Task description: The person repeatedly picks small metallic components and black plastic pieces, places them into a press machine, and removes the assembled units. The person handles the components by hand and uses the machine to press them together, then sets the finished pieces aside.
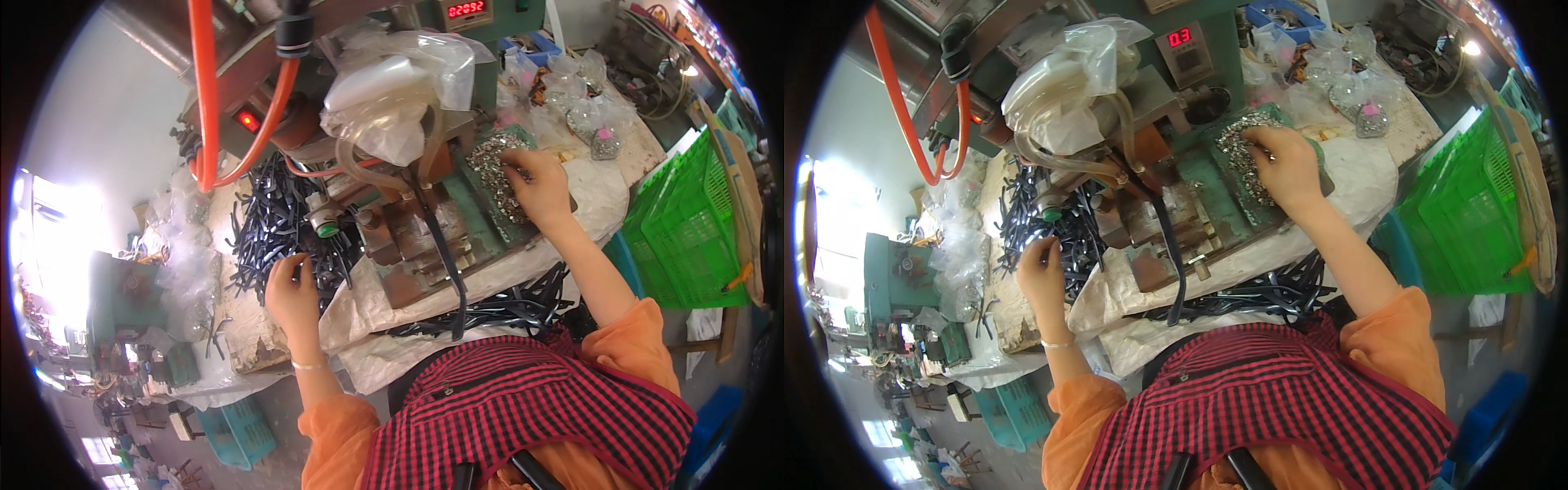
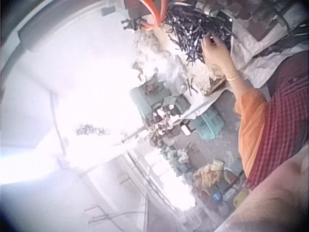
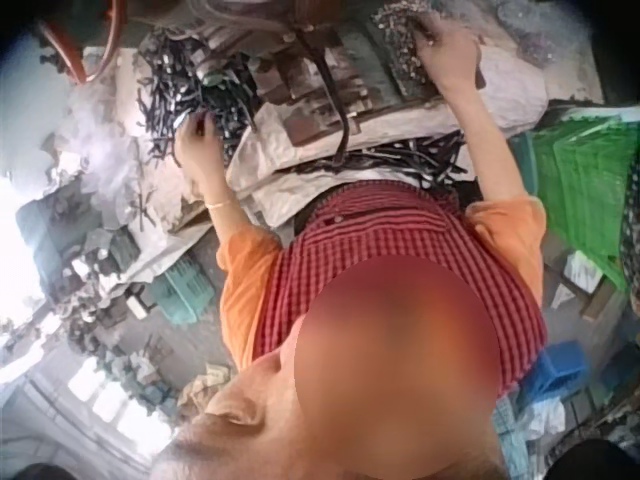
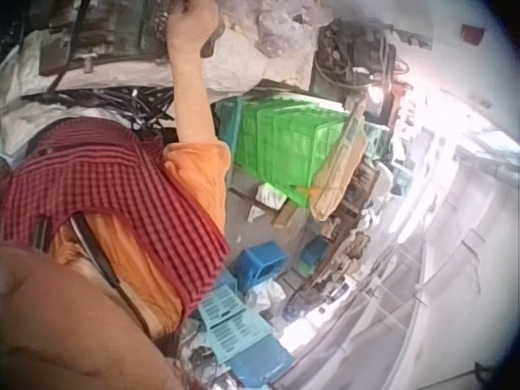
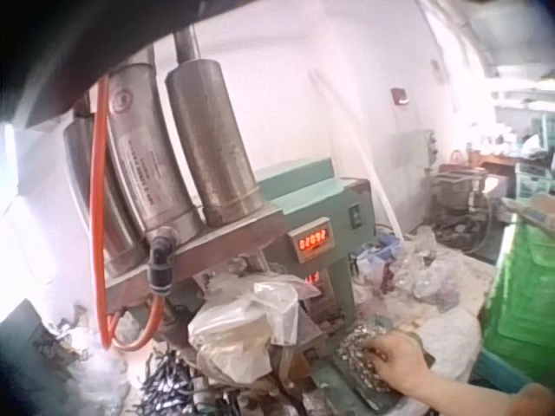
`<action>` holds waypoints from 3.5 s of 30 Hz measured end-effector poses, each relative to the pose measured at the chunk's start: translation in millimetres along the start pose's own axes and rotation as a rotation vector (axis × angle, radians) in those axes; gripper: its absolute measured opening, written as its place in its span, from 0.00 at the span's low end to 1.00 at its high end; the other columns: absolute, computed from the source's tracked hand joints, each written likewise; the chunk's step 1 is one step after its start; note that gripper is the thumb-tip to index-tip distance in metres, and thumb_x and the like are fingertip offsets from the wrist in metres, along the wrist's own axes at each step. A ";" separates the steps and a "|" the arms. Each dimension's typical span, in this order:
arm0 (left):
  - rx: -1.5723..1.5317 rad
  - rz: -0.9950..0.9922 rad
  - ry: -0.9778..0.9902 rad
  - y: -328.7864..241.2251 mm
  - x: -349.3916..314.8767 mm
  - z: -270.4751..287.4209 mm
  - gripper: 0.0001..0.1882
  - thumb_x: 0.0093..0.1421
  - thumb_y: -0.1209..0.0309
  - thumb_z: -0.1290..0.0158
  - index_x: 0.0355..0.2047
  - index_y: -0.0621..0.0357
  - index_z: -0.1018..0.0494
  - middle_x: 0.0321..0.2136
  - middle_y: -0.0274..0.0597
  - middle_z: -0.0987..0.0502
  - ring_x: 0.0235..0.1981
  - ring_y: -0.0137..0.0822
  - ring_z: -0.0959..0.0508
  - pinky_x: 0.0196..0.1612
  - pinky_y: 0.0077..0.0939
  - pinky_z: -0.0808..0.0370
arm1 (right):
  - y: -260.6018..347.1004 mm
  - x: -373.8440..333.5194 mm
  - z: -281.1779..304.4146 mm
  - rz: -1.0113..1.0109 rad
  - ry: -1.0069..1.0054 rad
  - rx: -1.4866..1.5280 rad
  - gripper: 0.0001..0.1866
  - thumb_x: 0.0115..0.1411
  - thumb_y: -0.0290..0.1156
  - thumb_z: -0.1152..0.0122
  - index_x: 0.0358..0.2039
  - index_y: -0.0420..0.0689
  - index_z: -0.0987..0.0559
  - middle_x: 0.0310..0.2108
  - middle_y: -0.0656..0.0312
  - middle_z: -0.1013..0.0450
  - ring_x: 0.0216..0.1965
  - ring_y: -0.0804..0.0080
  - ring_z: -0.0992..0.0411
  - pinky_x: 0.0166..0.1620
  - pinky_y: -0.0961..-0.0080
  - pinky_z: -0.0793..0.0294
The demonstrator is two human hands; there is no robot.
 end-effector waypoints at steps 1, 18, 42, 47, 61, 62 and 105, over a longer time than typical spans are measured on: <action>0.120 -0.063 0.033 1.8 2.5 -13.8 0.05 0.57 0.70 0.36 0.32 0.56 0.18 0.31 0.44 0.20 0.31 0.48 0.20 0.34 0.37 0.25 | 3.2 2.6 -2.6 0.005 0.035 0.002 0.09 0.56 0.25 0.31 0.39 0.47 0.14 0.35 0.56 0.19 0.39 0.54 0.21 0.44 0.64 0.24; -0.769 0.281 0.110 19.4 -23.1 -22.6 0.05 0.64 0.84 0.42 0.39 0.65 0.25 0.33 0.38 0.19 0.31 0.25 0.21 0.34 0.19 0.22 | 72.5 -18.9 45.1 0.057 -0.015 0.304 0.08 0.56 0.19 0.34 0.37 0.42 0.13 0.35 0.55 0.17 0.37 0.59 0.18 0.43 0.68 0.21; -0.719 -0.685 -0.189 -157.3 -16.8 25.1 0.02 0.63 0.84 0.44 0.35 0.68 0.25 0.32 0.54 0.19 0.30 0.43 0.17 0.32 0.35 0.14 | 119.5 -18.5 -0.5 -0.237 0.352 0.839 0.21 0.61 0.22 0.37 0.56 0.39 0.23 0.53 0.51 0.22 0.56 0.60 0.24 0.61 0.68 0.28; -0.393 -0.986 -0.156 -194.2 -51.2 -1.9 0.12 0.50 0.75 0.29 0.35 0.58 0.18 0.37 0.43 0.15 0.20 0.30 0.24 0.23 0.22 0.28 | 2.1 -35.2 8.6 -0.082 0.074 -0.418 0.13 0.52 0.30 0.28 0.39 0.46 0.15 0.56 0.48 0.26 0.66 0.46 0.35 0.57 0.48 0.30; -0.357 -1.024 -0.202 -190.7 -51.2 -24.7 0.14 0.49 0.73 0.28 0.35 0.55 0.20 0.38 0.38 0.16 0.18 0.28 0.25 0.20 0.22 0.30 | 27.2 -27.2 -25.7 0.364 0.185 -0.252 0.10 0.52 0.29 0.32 0.35 0.46 0.21 0.55 0.61 0.24 0.61 0.60 0.30 0.45 0.61 0.27; -0.360 -1.002 -0.194 -190.7 -51.9 -23.9 0.14 0.49 0.73 0.28 0.35 0.54 0.20 0.38 0.38 0.15 0.18 0.29 0.25 0.20 0.22 0.29 | 23.1 -23.4 -30.9 0.379 0.199 -0.291 0.10 0.52 0.29 0.31 0.35 0.46 0.21 0.55 0.60 0.25 0.61 0.59 0.30 0.45 0.60 0.26; -0.881 0.280 -0.152 11.3 -34.6 -49.5 0.08 0.72 0.72 0.47 0.39 0.67 0.26 0.34 0.45 0.18 0.23 0.28 0.21 0.27 0.17 0.25 | 95.4 -25.2 -31.8 -0.287 0.063 0.834 0.18 0.61 0.19 0.35 0.52 0.36 0.23 0.45 0.58 0.20 0.45 0.74 0.22 0.51 0.76 0.24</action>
Point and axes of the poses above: each hand's wrist, its own x-axis towards the middle knuckle, its own z-axis out of the back of the hand, y = z × x, the point moved 7 cm from there along x, towards the middle knuckle
